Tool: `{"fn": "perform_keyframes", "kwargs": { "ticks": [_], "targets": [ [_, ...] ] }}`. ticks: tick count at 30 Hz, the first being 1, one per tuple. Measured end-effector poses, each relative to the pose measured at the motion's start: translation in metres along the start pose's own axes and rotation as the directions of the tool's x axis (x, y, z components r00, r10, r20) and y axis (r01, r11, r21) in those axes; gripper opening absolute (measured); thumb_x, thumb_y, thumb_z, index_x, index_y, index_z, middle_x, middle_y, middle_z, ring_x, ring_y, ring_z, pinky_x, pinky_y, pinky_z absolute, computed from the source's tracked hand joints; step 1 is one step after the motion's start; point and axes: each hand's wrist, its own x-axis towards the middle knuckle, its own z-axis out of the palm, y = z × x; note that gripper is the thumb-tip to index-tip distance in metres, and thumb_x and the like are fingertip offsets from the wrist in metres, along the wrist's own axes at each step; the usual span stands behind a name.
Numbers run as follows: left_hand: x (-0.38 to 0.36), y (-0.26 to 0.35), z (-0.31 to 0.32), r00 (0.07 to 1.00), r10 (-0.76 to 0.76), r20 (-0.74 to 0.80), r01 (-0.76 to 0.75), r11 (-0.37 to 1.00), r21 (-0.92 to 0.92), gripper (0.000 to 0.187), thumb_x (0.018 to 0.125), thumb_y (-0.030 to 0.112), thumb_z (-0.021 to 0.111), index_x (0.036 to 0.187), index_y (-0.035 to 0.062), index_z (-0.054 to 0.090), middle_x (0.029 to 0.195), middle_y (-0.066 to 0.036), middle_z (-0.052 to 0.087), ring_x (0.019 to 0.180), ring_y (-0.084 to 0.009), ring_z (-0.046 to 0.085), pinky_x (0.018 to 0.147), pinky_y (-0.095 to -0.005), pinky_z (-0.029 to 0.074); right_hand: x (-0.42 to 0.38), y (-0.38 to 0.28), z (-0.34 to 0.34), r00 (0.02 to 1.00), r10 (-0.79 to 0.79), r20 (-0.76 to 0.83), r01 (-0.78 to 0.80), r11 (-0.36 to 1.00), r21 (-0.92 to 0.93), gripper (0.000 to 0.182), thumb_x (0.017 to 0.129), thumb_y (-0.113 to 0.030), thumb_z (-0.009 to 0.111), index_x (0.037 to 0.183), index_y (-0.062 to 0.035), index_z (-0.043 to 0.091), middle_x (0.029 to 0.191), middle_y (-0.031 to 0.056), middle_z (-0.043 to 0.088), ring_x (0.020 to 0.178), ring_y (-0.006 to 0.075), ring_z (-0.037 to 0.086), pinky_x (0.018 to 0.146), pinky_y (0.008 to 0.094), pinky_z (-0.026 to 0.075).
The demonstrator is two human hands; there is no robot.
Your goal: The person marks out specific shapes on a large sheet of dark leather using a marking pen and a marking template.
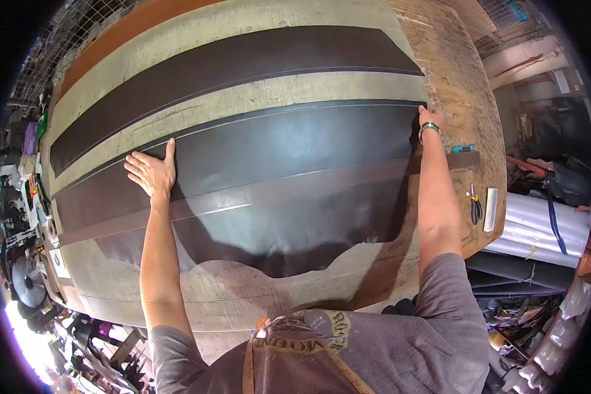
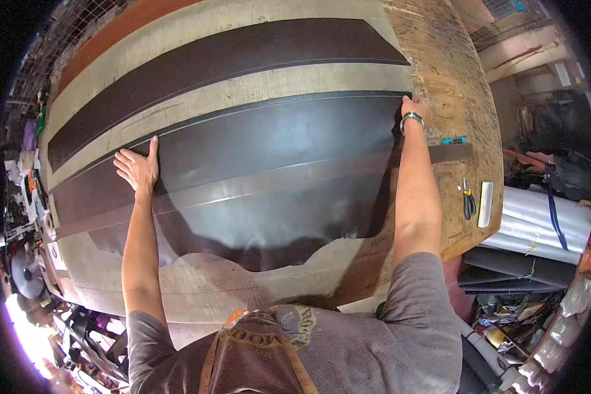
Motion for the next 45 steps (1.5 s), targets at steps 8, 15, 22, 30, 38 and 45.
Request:
{"fn": "perform_keyframes", "kwargs": {
  "ticks": [8,15,22,30,38,45],
  "targets": [
    [-0.001,0.0,0.003,0.993,0.011,-0.116,-0.017,0.999,-0.047,0.122,0.086,0.084,0.052,0.157,-0.0107,0.021,0.163,-0.035,0.02,0.154,-0.0474,0.013,0.125,-0.0549,0.011,-0.006,-0.007,-0.012,0.993,-0.118,-0.013,0.116,0.985,-0.131,0.043,0.08,-0.037,0.08,0.094,0.0031,0.074,0.111,0.024,0.073,0.108,0.0385,0.069,0.098,0.0458,0.05],
    [-0.008,0.006,-0.019,0.997,0.035,-0.063,-0.032,0.999,0.04,0.122,0.084,0.089,0.043,0.161,-0.0027,0.02,0.162,-0.039,0.019,0.153,-0.0533,0.012,0.123,-0.0604,0.011,0.085,0.057,0.043,0.958,-0.281,0.053,0.286,0.93,-0.229,0.055,0.092,-0.033,0.07,0.13,0.0059,0.065,0.136,0.023,0.064,0.125,0.0356,0.063,0.108,0.045,0.046],
    [-0.01,0.006,-0.015,1.0,-0.005,-0.017,0.003,0.992,-0.124,0.123,0.084,0.09,0.038,0.164,0.0007,0.01,0.165,-0.037,0.007,0.156,-0.0482,0.0,0.126,-0.0552,0.0,-0.175,-0.04,-0.008,0.469,-0.882,-0.037,0.871,0.469,-0.147,0.051,0.092,-0.027,0.069,0.131,0.0037,0.058,0.126,0.0245,0.065,0.118,0.0429,0.059,0.105,0.052,0.045],
    [-0.005,-0.034,-0.022,0.971,0.236,0.036,-0.205,0.901,-0.382,0.123,0.083,0.087,0.048,0.162,-0.0012,0.018,0.166,-0.034,0.009,0.156,-0.0467,0.001,0.127,-0.0534,0.004,-0.472,-0.146,0.041,0.002,-0.974,0.228,0.887,0.107,0.45,0.045,0.092,-0.022,0.069,0.13,0.0005,0.061,0.14,0.0225,0.058,0.128,0.0419,0.055,0.108,0.0513,0.043],
    [0.074,-0.195,-0.025,0.895,0.445,-0.039,-0.446,0.886,-0.126,0.091,0.094,0.074,0.048,0.158,0.011,0.036,0.167,-0.008,0.029,0.157,-0.0311,0.018,0.127,-0.0504,0.017,-0.565,-0.223,0.104,0.006,-0.923,0.384,0.939,0.137,0.315,0.049,0.095,-0.025,0.066,0.14,-0.0063,0.057,0.151,0.0174,0.05,0.142,0.0363,0.044,0.115,0.0507,0.037],
    [0.103,-0.206,-0.047,0.782,0.613,-0.113,-0.623,0.775,-0.106,0.089,0.078,0.075,0.068,0.131,0.0028,0.062,0.135,-0.017,0.057,0.129,-0.0333,0.052,0.109,-0.0441,0.04,-0.591,-0.269,0.129,-0.014,-0.91,0.414,0.972,0.085,0.218,0.058,0.092,-0.03,0.071,0.143,-0.0076,0.054,0.151,0.0196,0.048,0.14,0.0395,0.043,0.114,0.0514,0.037]
  ]
}}
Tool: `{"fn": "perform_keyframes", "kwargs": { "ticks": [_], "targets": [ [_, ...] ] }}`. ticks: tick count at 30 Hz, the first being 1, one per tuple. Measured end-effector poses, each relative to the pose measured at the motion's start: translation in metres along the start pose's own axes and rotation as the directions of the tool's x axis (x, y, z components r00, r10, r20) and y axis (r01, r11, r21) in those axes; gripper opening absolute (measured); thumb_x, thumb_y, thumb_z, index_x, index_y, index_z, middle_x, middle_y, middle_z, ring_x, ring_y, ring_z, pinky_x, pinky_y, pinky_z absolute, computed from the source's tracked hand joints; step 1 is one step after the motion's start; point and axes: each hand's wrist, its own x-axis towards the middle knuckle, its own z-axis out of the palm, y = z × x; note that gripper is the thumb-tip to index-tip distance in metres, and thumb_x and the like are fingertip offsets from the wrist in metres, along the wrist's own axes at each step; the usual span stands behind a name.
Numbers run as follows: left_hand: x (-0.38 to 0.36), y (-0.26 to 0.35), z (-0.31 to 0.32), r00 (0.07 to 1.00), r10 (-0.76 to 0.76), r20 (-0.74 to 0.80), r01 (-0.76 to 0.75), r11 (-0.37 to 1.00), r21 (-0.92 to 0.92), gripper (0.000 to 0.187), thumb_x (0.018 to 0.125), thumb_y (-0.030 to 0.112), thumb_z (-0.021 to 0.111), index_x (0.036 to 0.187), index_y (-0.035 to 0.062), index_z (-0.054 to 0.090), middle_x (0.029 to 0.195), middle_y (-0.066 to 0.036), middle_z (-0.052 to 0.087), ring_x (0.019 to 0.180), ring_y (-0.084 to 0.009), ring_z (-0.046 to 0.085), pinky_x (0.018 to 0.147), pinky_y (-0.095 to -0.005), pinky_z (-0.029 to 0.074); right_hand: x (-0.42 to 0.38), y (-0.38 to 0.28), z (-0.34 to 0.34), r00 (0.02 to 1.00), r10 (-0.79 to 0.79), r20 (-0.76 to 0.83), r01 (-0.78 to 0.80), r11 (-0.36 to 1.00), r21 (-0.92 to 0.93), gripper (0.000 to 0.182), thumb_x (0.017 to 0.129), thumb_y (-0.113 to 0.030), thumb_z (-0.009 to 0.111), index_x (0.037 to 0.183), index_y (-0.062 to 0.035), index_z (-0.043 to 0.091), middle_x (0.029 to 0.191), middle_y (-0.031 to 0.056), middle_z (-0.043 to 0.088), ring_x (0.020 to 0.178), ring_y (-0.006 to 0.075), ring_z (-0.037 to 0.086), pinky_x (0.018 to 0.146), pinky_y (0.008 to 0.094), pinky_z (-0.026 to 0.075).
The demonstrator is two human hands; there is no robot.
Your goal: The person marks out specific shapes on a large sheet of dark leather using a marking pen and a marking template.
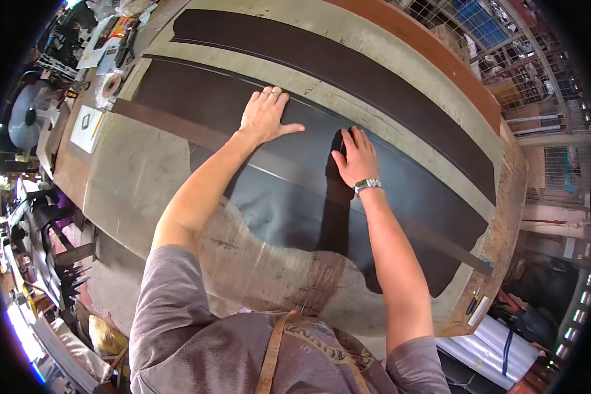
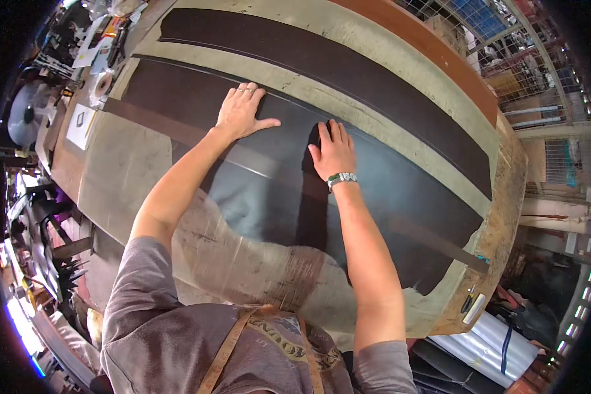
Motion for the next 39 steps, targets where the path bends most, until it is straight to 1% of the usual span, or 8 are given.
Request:
{"fn": "perform_keyframes", "kwargs": {
  "ticks": [6,20,24,26,29,33,37,39],
  "targets": [
    [0.011,-0.012,0.005,0.997,0.071,-0.035,-0.074,0.994,-0.08,0.093,0.069,0.076,0.075,0.125,0.0023,0.062,0.126,-0.016,0.057,0.122,-0.0322,0.05,0.105,-0.0419,0.04,0.031,-0.005,-0.009,0.997,0.067,0.037,-0.067,0.998,0.011,0.072,0.076,-0.047,0.085,0.132,-0.0089,0.061,0.126,0.0129,0.055,0.118,0.0355,0.052,0.102,0.0512,0.043],
    [0.033,-0.013,-0.007,0.991,0.113,0.075,-0.104,0.988,-0.115,0.09,0.058,0.069,0.086,0.112,0.0,0.063,0.125,-0.017,0.054,0.12,-0.034,0.048,0.103,-0.0447,0.039,0.058,-0.013,-0.018,0.95,0.258,0.178,-0.278,0.956,0.098,0.065,0.063,-0.043,0.094,0.113,-0.0105,0.068,0.133,0.0127,0.05,0.125,0.0358,0.045,0.105,0.0501,0.039],
    [0.024,-0.025,-0.005,0.974,0.222,-0.044,-0.226,0.955,-0.191,0.072,0.056,0.053,0.093,0.098,0.0043,0.059,0.103,-0.012,0.059,0.101,-0.0324,0.055,0.092,-0.0424,0.043,0.051,-0.018,-0.016,0.961,0.232,0.152,-0.242,0.969,0.052,0.059,0.07,-0.044,0.091,0.108,-0.0064,0.065,0.14,0.0116,0.046,0.129,0.0359,0.041,0.107,0.0487,0.037],
    [0.015,-0.03,-0.004,0.971,0.238,-0.032,-0.238,0.94,-0.245,0.067,0.057,0.046,0.094,0.096,0.0057,0.058,0.094,-0.008,0.06,0.091,-0.0314,0.057,0.089,-0.0413,0.044,0.041,-0.022,-0.019,0.982,0.186,0.026,-0.188,0.967,0.175,0.05,0.079,-0.041,0.086,0.106,-0.003,0.066,0.127,0.0149,0.059,0.119,0.0365,0.053,0.106,0.0484,0.038],
    [-0.003,-0.026,-0.01,0.894,0.316,-0.317,-0.381,0.909,-0.17,0.052,0.067,0.033,0.09,0.103,0.0087,0.062,0.09,-0.004,0.062,0.089,-0.0265,0.059,0.087,-0.0405,0.045,0.038,-0.018,-0.015,0.983,0.126,-0.135,-0.066,0.922,0.38,0.039,0.09,-0.032,0.077,0.11,0.0004,0.066,0.098,0.018,0.074,0.091,0.0354,0.07,0.089,0.0431,0.051],
    [-0.037,-0.016,-0.016,0.877,0.302,-0.373,-0.364,0.925,-0.109,0.037,0.071,0.016,0.082,0.104,0.0119,0.066,0.092,-0.002,0.061,0.09,-0.023,0.058,0.089,-0.0404,0.044,0.072,-0.011,-0.032,0.958,0.285,0.03,-0.267,0.847,0.46,0.028,0.095,-0.029,0.072,0.102,-0.002,0.071,0.09,0.0195,0.074,0.085,0.0375,0.073,0.073,0.0427,0.056],
    [-0.05,-0.003,-0.025,0.87,0.238,-0.432,-0.318,0.94,-0.123,0.041,0.065,0.01,0.08,0.103,0.0136,0.069,0.097,-0.001,0.063,0.092,-0.0228,0.059,0.092,-0.0418,0.043,0.109,-0.03,-0.019,0.912,0.274,0.305,-0.332,0.93,0.159,0.029,0.091,-0.03,0.073,0.1,-0.0021,0.072,0.093,0.0234,0.073,0.09,0.0432,0.071,0.078,0.0499,0.057],
    [-0.051,-0.004,-0.029,0.862,0.209,-0.461,-0.294,0.948,-0.12,0.04,0.066,0.01,0.083,0.104,0.0154,0.07,0.1,-0.001,0.063,0.094,-0.0232,0.06,0.094,-0.0428,0.042,0.115,-0.039,-0.006,0.926,0.276,0.258,-0.31,0.945,0.102,0.03,0.092,-0.031,0.072,0.098,-0.0016,0.072,0.092,0.024,0.073,0.09,0.0437,0.071,0.079,0.0516,0.057]
  ]
}}
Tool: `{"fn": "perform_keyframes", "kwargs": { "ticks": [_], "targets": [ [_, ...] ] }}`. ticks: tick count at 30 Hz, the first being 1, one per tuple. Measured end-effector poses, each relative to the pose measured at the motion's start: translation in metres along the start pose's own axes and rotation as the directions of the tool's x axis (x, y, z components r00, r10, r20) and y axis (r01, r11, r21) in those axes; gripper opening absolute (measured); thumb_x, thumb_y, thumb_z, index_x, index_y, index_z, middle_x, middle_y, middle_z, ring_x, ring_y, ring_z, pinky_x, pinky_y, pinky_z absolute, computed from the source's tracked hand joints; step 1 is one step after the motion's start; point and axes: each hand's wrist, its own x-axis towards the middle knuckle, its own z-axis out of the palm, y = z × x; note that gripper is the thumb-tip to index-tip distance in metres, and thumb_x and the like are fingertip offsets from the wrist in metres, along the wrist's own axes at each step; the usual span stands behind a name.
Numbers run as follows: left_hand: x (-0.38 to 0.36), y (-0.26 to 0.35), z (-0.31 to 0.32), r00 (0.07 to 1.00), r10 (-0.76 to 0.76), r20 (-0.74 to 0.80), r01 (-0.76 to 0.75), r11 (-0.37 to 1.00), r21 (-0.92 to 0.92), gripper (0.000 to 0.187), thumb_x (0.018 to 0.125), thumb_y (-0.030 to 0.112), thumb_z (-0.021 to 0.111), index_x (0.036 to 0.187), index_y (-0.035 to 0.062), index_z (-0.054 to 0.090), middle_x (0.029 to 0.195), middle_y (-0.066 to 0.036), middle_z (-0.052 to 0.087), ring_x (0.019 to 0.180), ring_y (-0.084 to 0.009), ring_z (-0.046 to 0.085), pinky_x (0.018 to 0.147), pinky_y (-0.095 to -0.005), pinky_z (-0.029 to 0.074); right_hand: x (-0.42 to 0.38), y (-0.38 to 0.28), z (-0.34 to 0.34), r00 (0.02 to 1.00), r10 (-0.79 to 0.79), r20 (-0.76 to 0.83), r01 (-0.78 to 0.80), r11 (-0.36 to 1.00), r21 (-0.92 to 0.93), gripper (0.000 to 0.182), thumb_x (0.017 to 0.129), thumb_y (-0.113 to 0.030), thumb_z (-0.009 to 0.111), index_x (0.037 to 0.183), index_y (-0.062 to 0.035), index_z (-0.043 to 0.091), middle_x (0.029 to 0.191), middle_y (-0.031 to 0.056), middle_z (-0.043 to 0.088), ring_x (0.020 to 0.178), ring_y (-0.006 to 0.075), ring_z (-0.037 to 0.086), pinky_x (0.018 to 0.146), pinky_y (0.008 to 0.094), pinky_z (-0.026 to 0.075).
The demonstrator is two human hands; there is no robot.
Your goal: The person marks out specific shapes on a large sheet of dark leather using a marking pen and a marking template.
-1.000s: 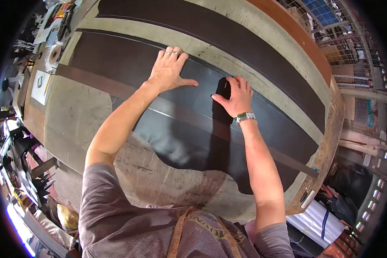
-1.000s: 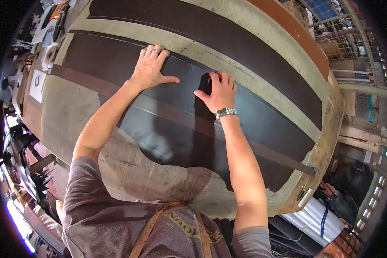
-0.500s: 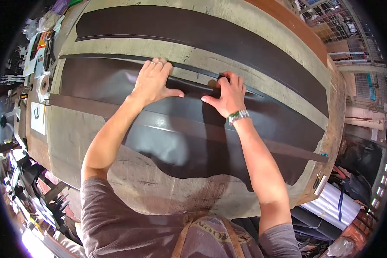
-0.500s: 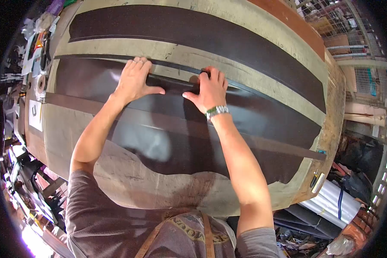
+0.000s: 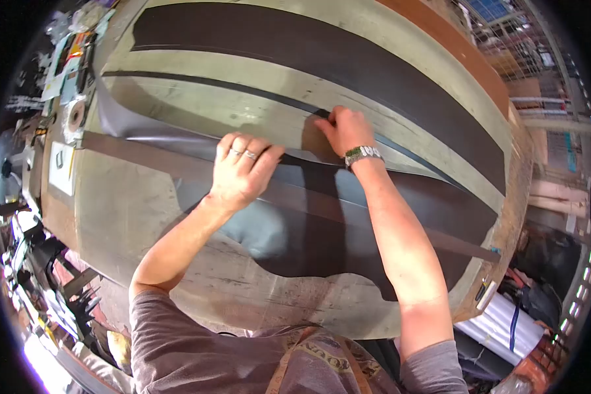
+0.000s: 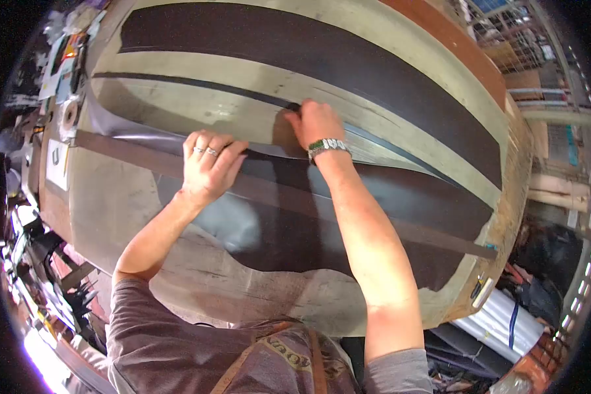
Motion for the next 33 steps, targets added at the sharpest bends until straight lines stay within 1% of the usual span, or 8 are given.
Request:
{"fn": "perform_keyframes", "kwargs": {
  "ticks": [6,9,11,13,23,26,28,33],
  "targets": [
    [-0.01,-0.04,-0.009,0.997,-0.068,0.042,0.064,0.994,0.087,0.039,0.076,0.012,0.082,0.113,0.013,0.069,0.115,-0.004,0.064,0.111,-0.0243,0.062,0.107,-0.0488,0.041,0.012,0.005,0.016,0.997,-0.067,-0.033,0.068,0.997,0.025,0.02,0.092,-0.02,0.065,0.094,-0.0013,0.07,0.088,0.024,0.072,0.087,0.0449,0.07,0.078,0.0512,0.057],
    [0.003,-0.069,-0.022,0.982,-0.16,0.1,0.142,0.976,0.162,0.06,0.075,0.019,0.083,0.131,0.0095,0.062,0.136,-0.012,0.058,0.129,-0.0326,0.053,0.113,-0.0518,0.036,0.009,0.015,0.007,0.97,0.027,-0.243,0.08,0.905,0.418,0.021,0.093,-0.021,0.064,0.091,-0.0009,0.066,0.083,0.0217,0.072,0.078,0.0388,0.072,0.072,0.0448,0.057],
    [0.012,-0.105,-0.027,0.946,-0.316,0.077,0.295,0.933,0.207,0.064,0.082,0.029,0.079,0.138,0.0069,0.058,0.143,-0.017,0.055,0.136,-0.037,0.048,0.114,-0.0525,0.035,-0.016,0.014,-0.023,0.94,0.148,-0.309,0.127,0.686,0.716,0.016,0.095,-0.014,0.066,0.089,-0.001,0.059,0.069,0.0077,0.066,0.062,0.0141,0.069,0.058,0.0286,0.052],
    [-0.022,-0.171,-0.014,0.923,-0.381,0.055,0.299,0.8,0.52,0.063,0.092,0.043,0.07,0.141,0.0052,0.056,0.145,-0.02,0.053,0.136,-0.0392,0.048,0.113,-0.0514,0.037,-0.058,0.029,-0.051,0.895,0.152,-0.42,0.223,0.663,0.715,0.011,0.094,-0.008,0.068,0.09,-0.0015,0.059,0.07,0.004,0.065,0.064,0.0111,0.069,0.058,0.0269,0.051],
    [-0.038,-0.277,-0.073,0.533,-0.799,0.278,0.569,0.582,0.581,0.09,0.098,0.071,0.043,0.152,-0.0005,0.045,0.155,-0.026,0.044,0.141,-0.0387,0.047,0.121,-0.043,0.034,-0.433,0.134,-0.061,0.902,0.386,-0.191,-0.281,0.863,0.419,0.019,0.093,-0.002,0.064,0.111,-0.004,0.067,0.098,0.0093,0.068,0.082,0.0229,0.07,0.072,0.0346,0.056],
    [-0.073,-0.378,-0.043,0.352,-0.728,0.588,0.746,0.597,0.293,0.081,0.096,0.066,0.054,0.145,0.0008,0.054,0.141,-0.023,0.06,0.125,-0.0412,0.061,0.103,-0.0503,0.05,-0.589,0.158,0.003,0.687,0.688,-0.233,-0.533,0.696,0.481,0.015,0.091,-0.005,0.061,0.105,-0.0064,0.067,0.092,0.0135,0.07,0.081,0.0301,0.069,0.073,0.0412,0.054],
    [-0.102,-0.306,-0.054,0.972,-0.074,0.223,-0.114,0.68,0.724,0.073,0.095,0.059,0.061,0.144,0.0059,0.056,0.116,-0.021,0.066,0.104,-0.0386,0.066,0.09,-0.049,0.054,-0.681,0.156,0.038,0.438,0.886,-0.153,-0.682,0.439,0.585,0.014,0.091,-0.009,0.058,0.102,-0.0074,0.067,0.091,0.0162,0.071,0.081,0.0338,0.068,0.073,0.0444,0.053],
    [-0.104,-0.081,-0.022,0.951,-0.225,0.212,0.045,0.779,0.625,0.07,0.095,0.061,0.059,0.137,0.0048,0.061,0.122,-0.02,0.067,0.11,-0.038,0.065,0.094,-0.0505,0.053,-0.931,0.124,0.208,-0.319,0.947,-0.027,-0.76,-0.239,0.605,0.021,0.089,-0.012,0.057,0.103,-0.0081,0.072,0.104,0.0223,0.071,0.101,0.0392,0.069,0.085,0.0488,0.054]
  ]
}}
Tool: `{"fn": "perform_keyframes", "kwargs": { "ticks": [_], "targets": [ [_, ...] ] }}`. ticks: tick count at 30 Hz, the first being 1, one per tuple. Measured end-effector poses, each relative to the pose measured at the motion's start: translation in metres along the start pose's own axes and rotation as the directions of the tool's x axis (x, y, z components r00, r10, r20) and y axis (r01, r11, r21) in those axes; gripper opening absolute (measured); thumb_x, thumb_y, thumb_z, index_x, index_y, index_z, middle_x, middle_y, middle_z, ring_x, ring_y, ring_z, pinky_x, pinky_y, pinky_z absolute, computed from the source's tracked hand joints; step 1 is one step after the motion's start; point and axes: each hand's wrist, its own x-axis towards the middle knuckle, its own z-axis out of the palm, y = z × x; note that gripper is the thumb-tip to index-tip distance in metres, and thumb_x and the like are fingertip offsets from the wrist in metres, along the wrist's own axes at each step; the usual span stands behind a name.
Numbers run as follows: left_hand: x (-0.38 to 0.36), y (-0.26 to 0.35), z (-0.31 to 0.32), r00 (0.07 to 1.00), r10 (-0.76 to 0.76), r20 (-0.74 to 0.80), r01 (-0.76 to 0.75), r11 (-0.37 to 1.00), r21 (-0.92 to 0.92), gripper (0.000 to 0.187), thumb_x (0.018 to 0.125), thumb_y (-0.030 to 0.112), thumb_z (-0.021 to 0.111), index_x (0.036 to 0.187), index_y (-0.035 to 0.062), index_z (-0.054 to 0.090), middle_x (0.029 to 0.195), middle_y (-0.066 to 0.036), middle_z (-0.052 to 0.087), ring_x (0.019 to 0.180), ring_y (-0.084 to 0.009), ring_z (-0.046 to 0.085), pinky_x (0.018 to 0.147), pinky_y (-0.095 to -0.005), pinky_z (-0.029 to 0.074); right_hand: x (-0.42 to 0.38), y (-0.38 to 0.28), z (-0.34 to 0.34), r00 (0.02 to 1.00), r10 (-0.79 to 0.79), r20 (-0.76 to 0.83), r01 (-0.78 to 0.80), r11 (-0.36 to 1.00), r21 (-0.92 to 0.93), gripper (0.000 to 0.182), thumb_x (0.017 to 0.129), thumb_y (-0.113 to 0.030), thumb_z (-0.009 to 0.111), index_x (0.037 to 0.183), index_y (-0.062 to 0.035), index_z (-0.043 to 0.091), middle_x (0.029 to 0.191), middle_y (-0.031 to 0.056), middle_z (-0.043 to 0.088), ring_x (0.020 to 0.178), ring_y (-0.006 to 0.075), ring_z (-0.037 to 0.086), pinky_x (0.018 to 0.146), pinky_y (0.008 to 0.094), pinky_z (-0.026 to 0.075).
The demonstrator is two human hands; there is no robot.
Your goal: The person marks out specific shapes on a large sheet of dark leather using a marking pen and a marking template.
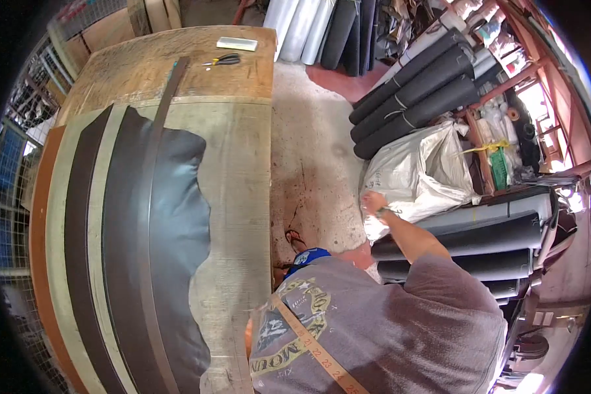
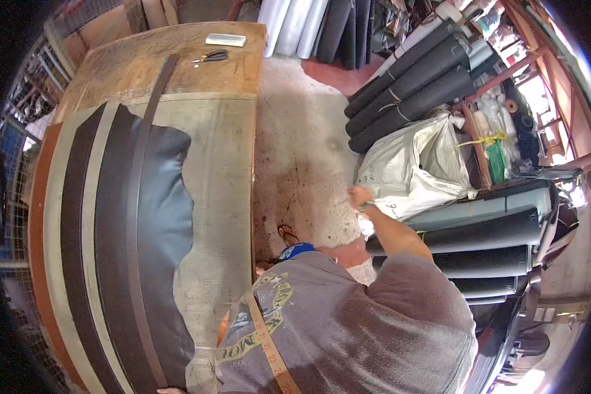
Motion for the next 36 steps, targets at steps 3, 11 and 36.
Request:
{"fn": "perform_keyframes", "kwargs": {
  "ticks": [3,11,36],
  "targets": [
    [-0.036,0.007,-0.001,0.937,-0.313,0.157,0.314,0.949,0.021,0.069,0.095,0.062,0.058,0.133,0.0039,0.064,0.126,-0.019,0.068,0.115,-0.0376,0.065,0.097,-0.0517,0.052,0.006,0.157,-0.043,0.97,0.243,0.0,-0.243,0.969,-0.037,0.023,0.091,-0.014,0.055,0.104,-0.0085,0.073,0.11,0.0213,0.071,0.107,0.0409,0.068,0.092,0.05,0.054],
    [-0.117,0.101,-0.085,0.901,-0.407,0.15,0.402,0.914,0.061,0.062,0.1,0.058,0.054,0.125,0.0023,0.064,0.128,-0.017,0.064,0.119,-0.0364,0.06,0.101,-0.0489,0.049,0.136,0.439,-0.237,0.9,0.258,-0.352,-0.404,0.796,-0.451,0.036,0.102,-0.032,0.053,0.112,-0.0024,0.07,0.093,0.0113,0.074,0.08,0.0206,0.07,0.068,0.0411,0.057],
    [-0.072,-0.075,-0.042,0.773,-0.629,0.087,0.62,0.717,-0.319,0.04,0.092,0.036,0.066,0.113,0.0021,0.063,0.121,-0.022,0.06,0.116,-0.04,0.055,0.098,-0.0527,0.044,-0.099,-0.391,0.046,0.454,-0.788,0.416,0.874,0.484,-0.038,0.038,0.098,-0.029,0.068,0.11,0.0075,0.071,0.101,0.0215,0.075,0.092,0.0317,0.073,0.083,0.0396,0.055]
  ]
}}
